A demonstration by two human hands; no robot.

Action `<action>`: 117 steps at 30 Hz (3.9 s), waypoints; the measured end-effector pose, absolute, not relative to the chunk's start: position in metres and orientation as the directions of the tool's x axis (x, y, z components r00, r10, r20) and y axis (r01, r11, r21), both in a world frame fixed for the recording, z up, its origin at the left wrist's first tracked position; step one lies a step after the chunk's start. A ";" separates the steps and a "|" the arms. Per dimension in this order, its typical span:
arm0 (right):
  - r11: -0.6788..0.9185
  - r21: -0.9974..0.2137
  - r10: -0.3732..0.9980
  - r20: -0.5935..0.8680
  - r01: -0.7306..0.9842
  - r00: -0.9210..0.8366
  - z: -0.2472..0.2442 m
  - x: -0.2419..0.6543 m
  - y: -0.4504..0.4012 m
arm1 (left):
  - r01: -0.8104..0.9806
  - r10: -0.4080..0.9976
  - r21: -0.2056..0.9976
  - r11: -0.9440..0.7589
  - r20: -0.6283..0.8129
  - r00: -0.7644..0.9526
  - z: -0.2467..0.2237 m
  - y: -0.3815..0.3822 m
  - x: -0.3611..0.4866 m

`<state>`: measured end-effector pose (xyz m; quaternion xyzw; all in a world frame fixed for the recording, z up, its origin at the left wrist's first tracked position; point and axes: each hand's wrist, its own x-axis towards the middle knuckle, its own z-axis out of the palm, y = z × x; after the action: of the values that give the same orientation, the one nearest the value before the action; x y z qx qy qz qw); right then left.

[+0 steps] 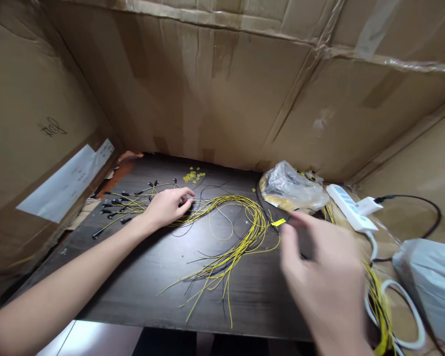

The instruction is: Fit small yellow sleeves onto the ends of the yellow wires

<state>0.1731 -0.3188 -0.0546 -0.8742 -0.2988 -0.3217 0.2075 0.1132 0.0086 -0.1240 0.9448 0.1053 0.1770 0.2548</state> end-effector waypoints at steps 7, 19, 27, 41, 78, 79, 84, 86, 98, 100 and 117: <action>-0.402 -0.032 0.893 0.206 0.915 0.399 -0.068 0.229 -0.157 | 0.182 0.286 0.377 -0.908 0.240 0.928 -0.124 0.010 0.112; -0.463 -0.201 0.871 0.077 0.863 0.486 -0.090 0.223 -0.056 | 0.565 0.611 0.241 -0.789 0.210 0.763 -0.112 0.053 0.106; -0.462 -0.239 0.871 0.055 0.854 0.487 -0.092 0.236 -0.031 | 0.590 0.611 0.165 -0.791 0.161 0.775 -0.117 0.053 0.108; -0.338 -0.089 0.934 0.089 0.937 0.345 -0.092 0.242 -0.021 | 0.506 0.529 0.164 -0.847 0.161 0.833 -0.118 0.047 0.112; 0.019 -0.905 0.693 0.318 0.424 0.647 -0.129 0.195 -0.174 | -0.280 0.146 0.704 -0.652 0.479 0.866 -0.124 -0.015 0.109; -0.003 -0.878 0.674 0.352 0.479 0.649 -0.128 0.193 -0.175 | -0.287 0.153 0.716 -0.636 0.482 0.863 -0.125 -0.015 0.109; -0.003 -0.830 0.620 0.436 0.558 0.652 -0.129 0.188 -0.178 | -0.340 0.187 0.750 -0.568 0.520 0.834 -0.124 -0.014 0.109; 0.009 -0.847 0.621 0.422 0.532 0.661 -0.130 0.188 -0.178 | -0.353 0.197 0.749 -0.560 0.535 0.822 -0.121 -0.015 0.108; -0.182 -0.419 0.802 0.460 0.890 0.381 -0.104 0.196 -0.137 | -0.167 0.322 0.859 0.483 0.003 0.947 -0.066 0.003 0.106; -0.253 -0.438 0.802 0.404 0.863 0.440 -0.098 0.203 -0.121 | -0.215 0.372 0.751 0.624 -0.043 0.927 -0.055 0.014 0.102; -0.324 -0.377 0.643 0.585 0.868 0.494 -0.060 0.277 -0.166 | -0.629 0.824 0.532 0.567 -0.354 0.443 -0.084 0.074 0.116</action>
<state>0.2769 -0.1665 -0.0601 -0.7962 -0.4744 -0.1671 0.3363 0.1162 0.0741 -0.0844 0.1635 0.2976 0.4355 0.8337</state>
